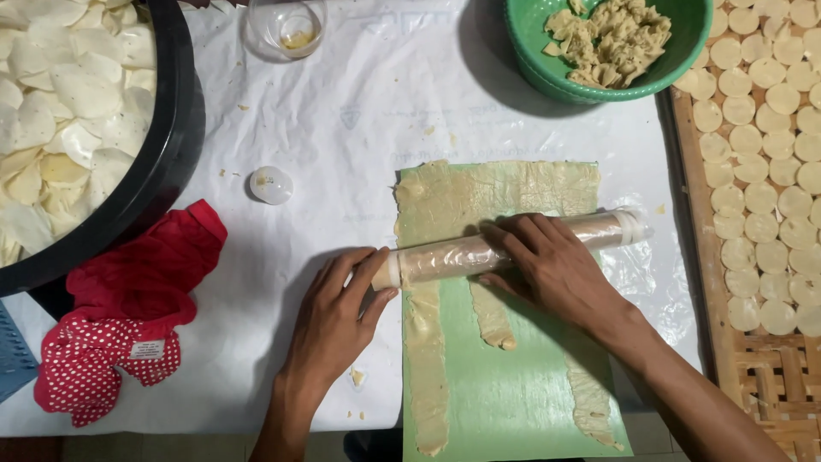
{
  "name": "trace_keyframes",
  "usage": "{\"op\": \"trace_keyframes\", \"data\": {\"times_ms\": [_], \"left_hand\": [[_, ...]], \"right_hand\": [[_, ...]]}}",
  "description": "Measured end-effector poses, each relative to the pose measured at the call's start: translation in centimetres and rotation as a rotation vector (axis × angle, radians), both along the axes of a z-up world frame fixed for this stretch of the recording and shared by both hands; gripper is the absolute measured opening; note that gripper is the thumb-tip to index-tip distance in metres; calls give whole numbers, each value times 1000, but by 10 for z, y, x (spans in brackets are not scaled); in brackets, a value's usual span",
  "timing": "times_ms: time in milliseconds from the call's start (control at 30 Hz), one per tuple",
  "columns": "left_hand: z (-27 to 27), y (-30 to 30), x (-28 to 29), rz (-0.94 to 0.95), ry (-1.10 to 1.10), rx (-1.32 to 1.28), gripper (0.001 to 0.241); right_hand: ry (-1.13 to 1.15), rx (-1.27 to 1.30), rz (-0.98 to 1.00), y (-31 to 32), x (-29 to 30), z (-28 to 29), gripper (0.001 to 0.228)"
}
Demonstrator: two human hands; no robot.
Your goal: Roll out a thin layer of food paste or dough using a rolling pin on a mat.
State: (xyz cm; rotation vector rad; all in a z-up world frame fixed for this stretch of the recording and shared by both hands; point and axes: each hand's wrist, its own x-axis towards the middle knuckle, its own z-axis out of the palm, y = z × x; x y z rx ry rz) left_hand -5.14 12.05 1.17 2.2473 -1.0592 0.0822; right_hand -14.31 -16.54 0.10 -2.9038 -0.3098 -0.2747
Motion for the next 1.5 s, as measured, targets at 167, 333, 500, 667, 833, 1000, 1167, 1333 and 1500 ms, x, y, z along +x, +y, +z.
{"op": "trace_keyframes", "data": {"times_ms": [167, 333, 500, 667, 833, 1000, 1167, 1333, 1500], "left_hand": [[-2, 9, -7, -21, 90, 41, 43], [2, 2, -2, 43, 290, 40, 51], [-16, 1, 7, 34, 385, -31, 40], [-18, -4, 12, 61, 440, -51, 43], [-23, -8, 15, 121, 448, -82, 44], [-20, -8, 19, 174, 455, -139, 38], [8, -1, 20, 173, 452, -167, 37], [25, 6, 18, 178, 382, -123, 34], [18, -14, -6, 111, -22, -97, 29]], "right_hand": [[139, -26, -12, -9, -16, -16, 39], [99, -57, 56, -9, -5, -12, 45], [84, -60, -15, 4, 5, -5, 38], [77, -57, -11, 15, 12, -2, 45], [85, -93, -52, 8, 17, -18, 55], [88, -125, -98, -9, 22, -10, 61], [114, -124, -44, -14, 11, 10, 51], [184, -36, -3, -1, -9, 11, 47], [161, -91, 62, 18, -29, 5, 39]]}}
